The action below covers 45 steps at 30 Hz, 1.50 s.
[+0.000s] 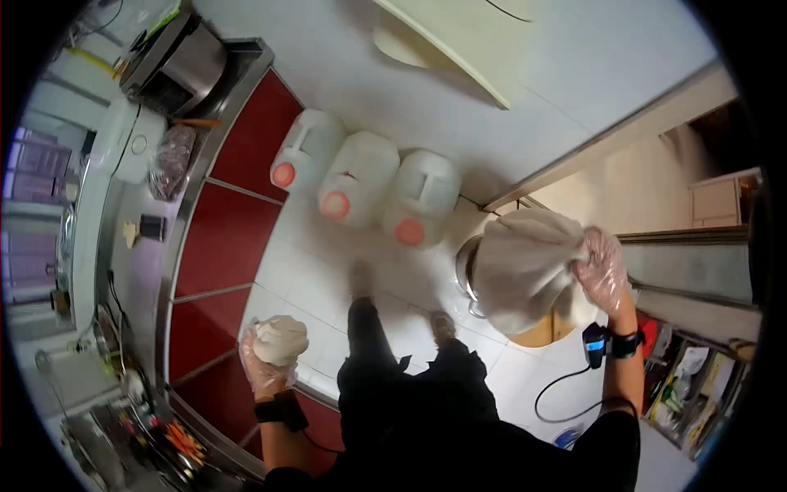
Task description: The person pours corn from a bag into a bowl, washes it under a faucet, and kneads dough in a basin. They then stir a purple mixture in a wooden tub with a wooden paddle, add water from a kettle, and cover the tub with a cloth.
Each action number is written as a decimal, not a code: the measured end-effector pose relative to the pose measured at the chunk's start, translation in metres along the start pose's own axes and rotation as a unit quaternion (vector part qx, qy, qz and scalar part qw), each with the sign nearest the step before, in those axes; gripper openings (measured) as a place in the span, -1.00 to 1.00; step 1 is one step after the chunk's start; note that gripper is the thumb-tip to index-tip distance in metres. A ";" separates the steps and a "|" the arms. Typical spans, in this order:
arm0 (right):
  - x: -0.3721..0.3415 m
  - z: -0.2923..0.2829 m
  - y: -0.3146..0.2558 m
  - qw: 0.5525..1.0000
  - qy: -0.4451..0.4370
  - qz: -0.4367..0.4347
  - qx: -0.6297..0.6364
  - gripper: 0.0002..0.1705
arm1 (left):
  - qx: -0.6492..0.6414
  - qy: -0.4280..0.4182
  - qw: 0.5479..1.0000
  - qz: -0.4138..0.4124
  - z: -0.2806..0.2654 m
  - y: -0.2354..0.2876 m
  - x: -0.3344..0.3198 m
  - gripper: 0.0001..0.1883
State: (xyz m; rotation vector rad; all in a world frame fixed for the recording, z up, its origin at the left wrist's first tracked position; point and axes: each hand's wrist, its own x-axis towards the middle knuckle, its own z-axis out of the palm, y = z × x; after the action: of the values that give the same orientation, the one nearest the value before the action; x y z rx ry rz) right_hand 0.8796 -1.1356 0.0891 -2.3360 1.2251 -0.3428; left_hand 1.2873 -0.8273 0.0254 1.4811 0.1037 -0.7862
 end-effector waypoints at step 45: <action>-0.062 0.195 0.220 0.835 -0.112 0.488 -0.230 -0.74 | -0.005 -0.194 0.948 -0.254 0.075 0.014 0.158 -0.39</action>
State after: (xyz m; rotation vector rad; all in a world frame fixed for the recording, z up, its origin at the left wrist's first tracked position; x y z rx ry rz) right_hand 0.7725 -1.1339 -0.1919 -1.6497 2.3208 0.6175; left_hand 1.3846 -0.9608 -0.0347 1.2746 0.1953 -1.4796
